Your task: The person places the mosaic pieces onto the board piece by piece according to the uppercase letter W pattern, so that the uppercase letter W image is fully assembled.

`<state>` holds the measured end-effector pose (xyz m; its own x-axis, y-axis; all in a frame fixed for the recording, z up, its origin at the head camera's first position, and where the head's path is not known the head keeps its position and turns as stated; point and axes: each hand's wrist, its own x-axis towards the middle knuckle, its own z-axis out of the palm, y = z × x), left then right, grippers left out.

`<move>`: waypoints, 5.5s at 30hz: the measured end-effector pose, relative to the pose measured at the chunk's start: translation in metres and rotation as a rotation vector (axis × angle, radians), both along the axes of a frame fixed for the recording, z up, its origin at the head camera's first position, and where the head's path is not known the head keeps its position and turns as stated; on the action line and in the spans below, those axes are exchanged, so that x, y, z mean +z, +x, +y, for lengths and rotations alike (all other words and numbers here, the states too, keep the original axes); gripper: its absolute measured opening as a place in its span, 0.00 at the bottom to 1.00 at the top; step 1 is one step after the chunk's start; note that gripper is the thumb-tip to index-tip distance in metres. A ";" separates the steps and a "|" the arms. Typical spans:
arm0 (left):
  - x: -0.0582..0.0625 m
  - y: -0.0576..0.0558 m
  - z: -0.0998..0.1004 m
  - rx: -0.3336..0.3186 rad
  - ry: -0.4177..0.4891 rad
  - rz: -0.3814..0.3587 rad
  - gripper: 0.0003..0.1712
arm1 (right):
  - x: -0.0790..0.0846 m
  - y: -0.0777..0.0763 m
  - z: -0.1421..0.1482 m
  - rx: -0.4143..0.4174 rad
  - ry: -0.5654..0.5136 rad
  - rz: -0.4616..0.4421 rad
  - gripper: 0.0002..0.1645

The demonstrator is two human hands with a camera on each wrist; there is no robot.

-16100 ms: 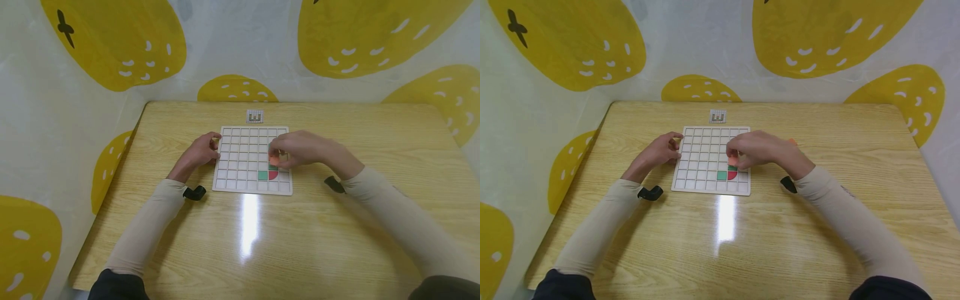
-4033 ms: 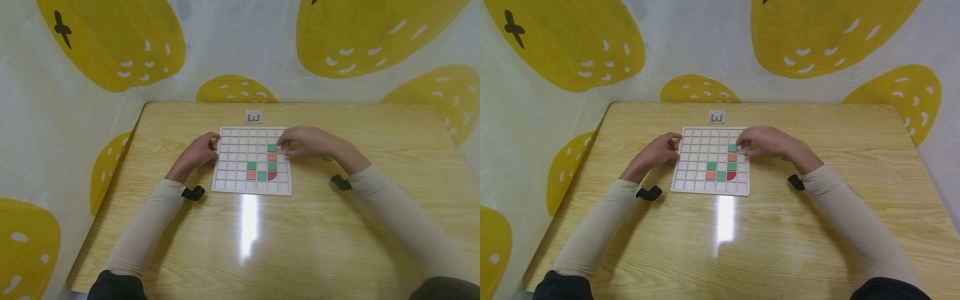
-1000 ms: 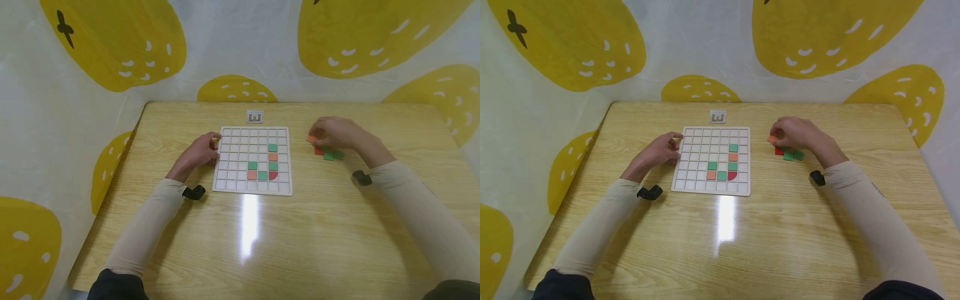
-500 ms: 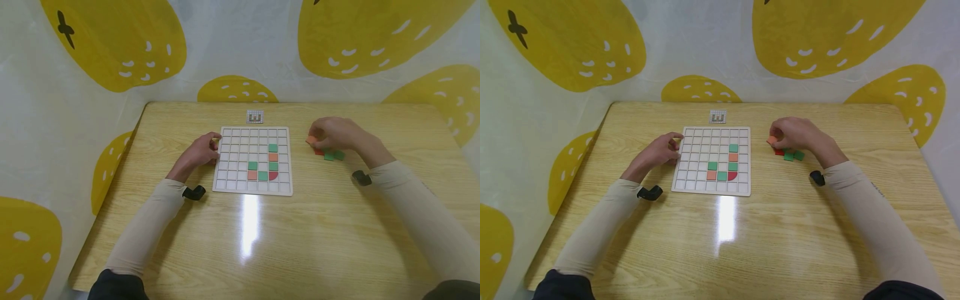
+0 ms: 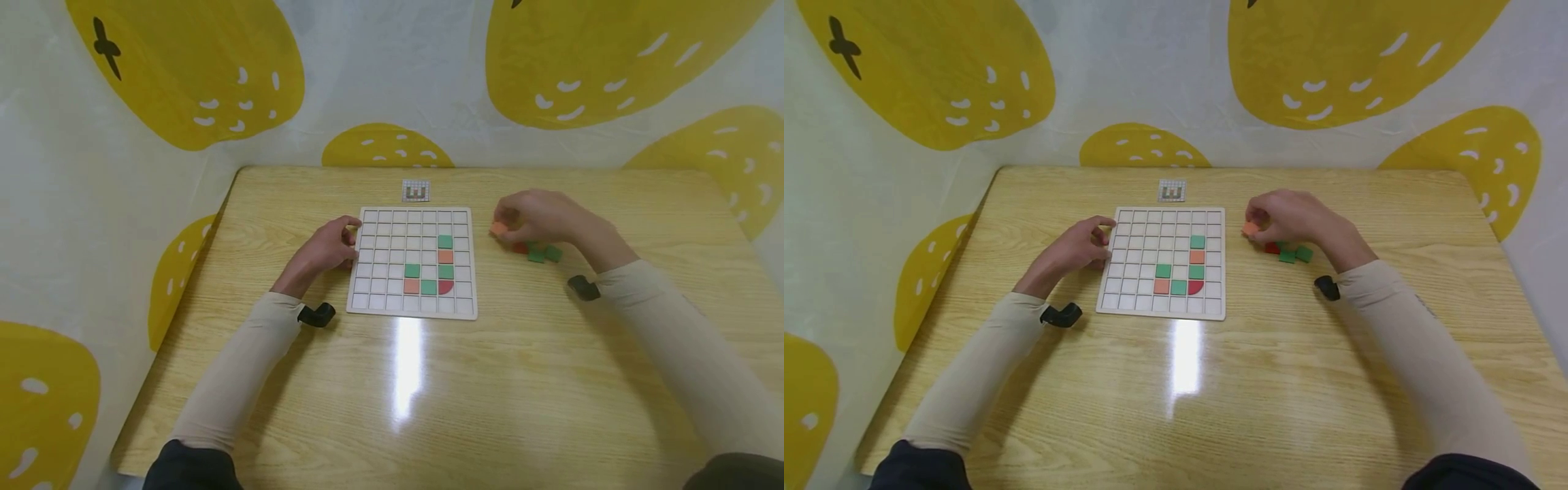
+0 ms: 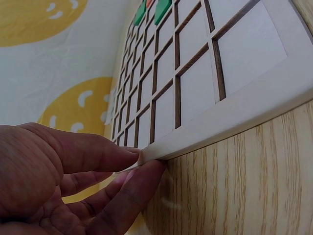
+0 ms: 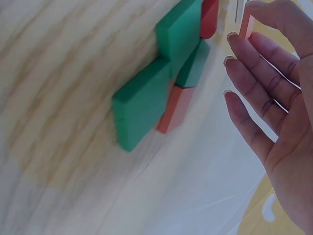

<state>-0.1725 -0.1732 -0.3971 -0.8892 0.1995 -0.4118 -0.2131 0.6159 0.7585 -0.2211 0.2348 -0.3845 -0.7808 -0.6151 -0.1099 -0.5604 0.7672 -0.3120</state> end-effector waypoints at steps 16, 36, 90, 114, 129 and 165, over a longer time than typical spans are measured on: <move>0.000 -0.001 0.000 -0.005 0.010 -0.004 0.37 | 0.008 -0.003 -0.027 0.069 -0.009 0.004 0.07; 0.000 -0.001 0.000 -0.008 0.014 0.001 0.38 | 0.012 -0.003 -0.063 0.141 0.000 -0.008 0.12; -0.002 -0.002 0.001 -0.005 0.000 0.005 0.37 | -0.002 0.004 -0.136 0.376 0.005 -0.011 0.12; -0.001 -0.002 0.002 -0.005 -0.008 0.006 0.37 | -0.007 0.008 -0.132 0.390 0.004 0.024 0.11; -0.002 -0.001 0.002 -0.010 0.013 0.005 0.38 | -0.001 0.010 -0.105 0.327 0.032 0.024 0.18; -0.003 0.001 0.000 -0.009 -0.008 0.013 0.39 | -0.006 0.016 -0.023 0.138 0.049 0.068 0.13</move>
